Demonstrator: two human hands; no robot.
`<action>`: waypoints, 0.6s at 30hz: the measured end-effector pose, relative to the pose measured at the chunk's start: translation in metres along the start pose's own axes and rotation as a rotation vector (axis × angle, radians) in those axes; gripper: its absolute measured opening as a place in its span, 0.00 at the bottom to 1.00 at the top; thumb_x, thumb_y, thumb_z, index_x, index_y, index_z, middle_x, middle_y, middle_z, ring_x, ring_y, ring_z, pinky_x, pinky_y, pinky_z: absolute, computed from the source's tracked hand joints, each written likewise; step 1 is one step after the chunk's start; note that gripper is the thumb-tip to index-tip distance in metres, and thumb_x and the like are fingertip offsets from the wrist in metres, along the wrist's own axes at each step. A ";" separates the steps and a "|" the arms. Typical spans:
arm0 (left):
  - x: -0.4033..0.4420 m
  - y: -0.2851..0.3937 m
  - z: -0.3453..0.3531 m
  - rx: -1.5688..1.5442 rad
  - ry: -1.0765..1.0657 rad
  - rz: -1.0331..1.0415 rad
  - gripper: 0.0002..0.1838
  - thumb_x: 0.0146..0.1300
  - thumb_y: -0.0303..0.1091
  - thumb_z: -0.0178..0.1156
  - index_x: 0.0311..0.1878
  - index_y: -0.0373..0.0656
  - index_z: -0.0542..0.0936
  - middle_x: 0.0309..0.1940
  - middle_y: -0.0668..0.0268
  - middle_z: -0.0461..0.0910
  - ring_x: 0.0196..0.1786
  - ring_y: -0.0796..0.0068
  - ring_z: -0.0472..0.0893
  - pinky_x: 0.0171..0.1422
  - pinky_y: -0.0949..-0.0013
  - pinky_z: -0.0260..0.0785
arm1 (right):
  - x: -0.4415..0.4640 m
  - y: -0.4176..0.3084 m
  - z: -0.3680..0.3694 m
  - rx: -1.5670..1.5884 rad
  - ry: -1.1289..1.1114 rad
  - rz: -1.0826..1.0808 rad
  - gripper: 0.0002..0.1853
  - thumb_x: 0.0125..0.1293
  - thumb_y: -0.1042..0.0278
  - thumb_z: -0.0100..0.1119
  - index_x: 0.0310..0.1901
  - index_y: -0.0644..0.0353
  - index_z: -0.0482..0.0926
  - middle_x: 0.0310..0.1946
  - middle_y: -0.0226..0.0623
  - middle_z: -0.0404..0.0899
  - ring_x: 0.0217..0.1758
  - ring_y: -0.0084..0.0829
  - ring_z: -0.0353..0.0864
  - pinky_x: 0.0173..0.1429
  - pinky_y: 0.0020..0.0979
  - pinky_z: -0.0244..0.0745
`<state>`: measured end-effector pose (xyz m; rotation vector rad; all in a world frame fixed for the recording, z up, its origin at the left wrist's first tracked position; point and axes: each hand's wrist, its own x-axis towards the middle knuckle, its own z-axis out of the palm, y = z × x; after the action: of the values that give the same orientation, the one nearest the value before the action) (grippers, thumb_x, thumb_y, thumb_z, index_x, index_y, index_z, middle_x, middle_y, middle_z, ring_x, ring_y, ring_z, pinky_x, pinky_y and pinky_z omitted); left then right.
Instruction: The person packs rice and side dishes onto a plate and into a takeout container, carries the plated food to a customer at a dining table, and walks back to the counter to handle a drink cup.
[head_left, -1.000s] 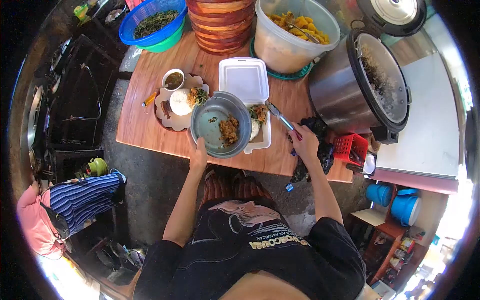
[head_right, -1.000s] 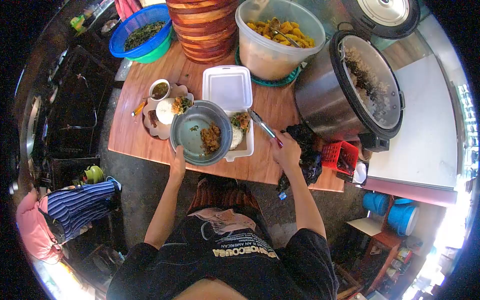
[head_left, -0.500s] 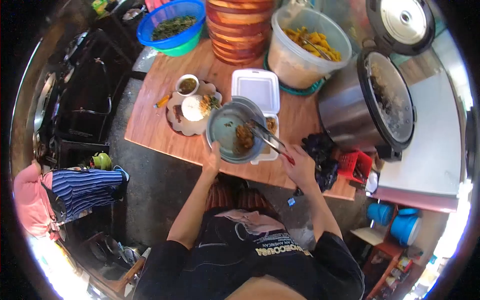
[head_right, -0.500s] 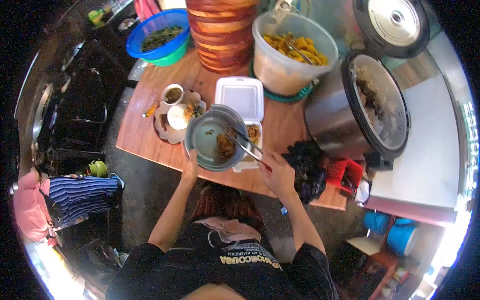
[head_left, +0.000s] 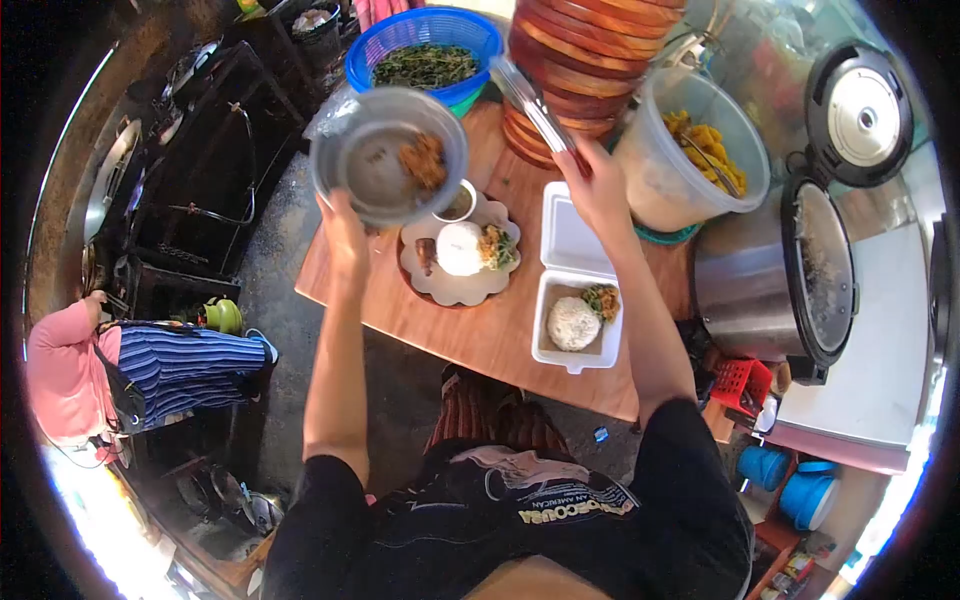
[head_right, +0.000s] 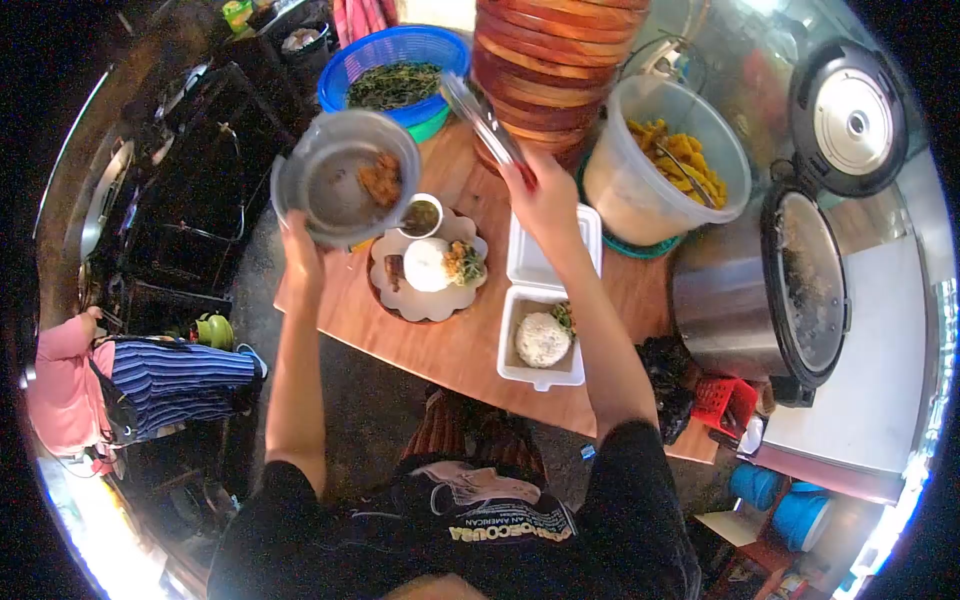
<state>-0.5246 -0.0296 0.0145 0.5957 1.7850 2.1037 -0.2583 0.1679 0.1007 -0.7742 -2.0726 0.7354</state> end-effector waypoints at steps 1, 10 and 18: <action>0.021 0.022 0.000 -0.019 -0.002 -0.003 0.25 0.66 0.42 0.39 0.62 0.39 0.60 0.54 0.54 0.71 0.47 0.60 0.79 0.37 0.60 0.80 | 0.031 -0.001 0.024 -0.074 -0.037 -0.014 0.17 0.63 0.58 0.56 0.46 0.63 0.79 0.27 0.48 0.79 0.30 0.45 0.79 0.36 0.39 0.72; 0.200 0.050 0.038 -0.133 -0.289 -0.170 0.26 0.67 0.42 0.41 0.60 0.30 0.60 0.54 0.47 0.70 0.50 0.51 0.78 0.45 0.55 0.82 | 0.129 0.035 0.181 -0.208 -0.205 0.156 0.35 0.61 0.48 0.54 0.62 0.68 0.65 0.55 0.57 0.72 0.58 0.48 0.73 0.59 0.36 0.69; 0.282 -0.021 0.110 -0.188 -0.324 -0.439 0.23 0.67 0.32 0.46 0.61 0.27 0.62 0.58 0.47 0.67 0.49 0.50 0.79 0.49 0.58 0.82 | -0.084 0.016 0.086 -0.057 -0.042 0.297 0.14 0.64 0.73 0.55 0.51 0.60 0.78 0.39 0.40 0.81 0.36 0.30 0.80 0.40 0.28 0.75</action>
<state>-0.7124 0.2073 0.0390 0.4179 1.3720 1.7354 -0.2826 0.0971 0.0052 -1.1231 -2.0469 0.8613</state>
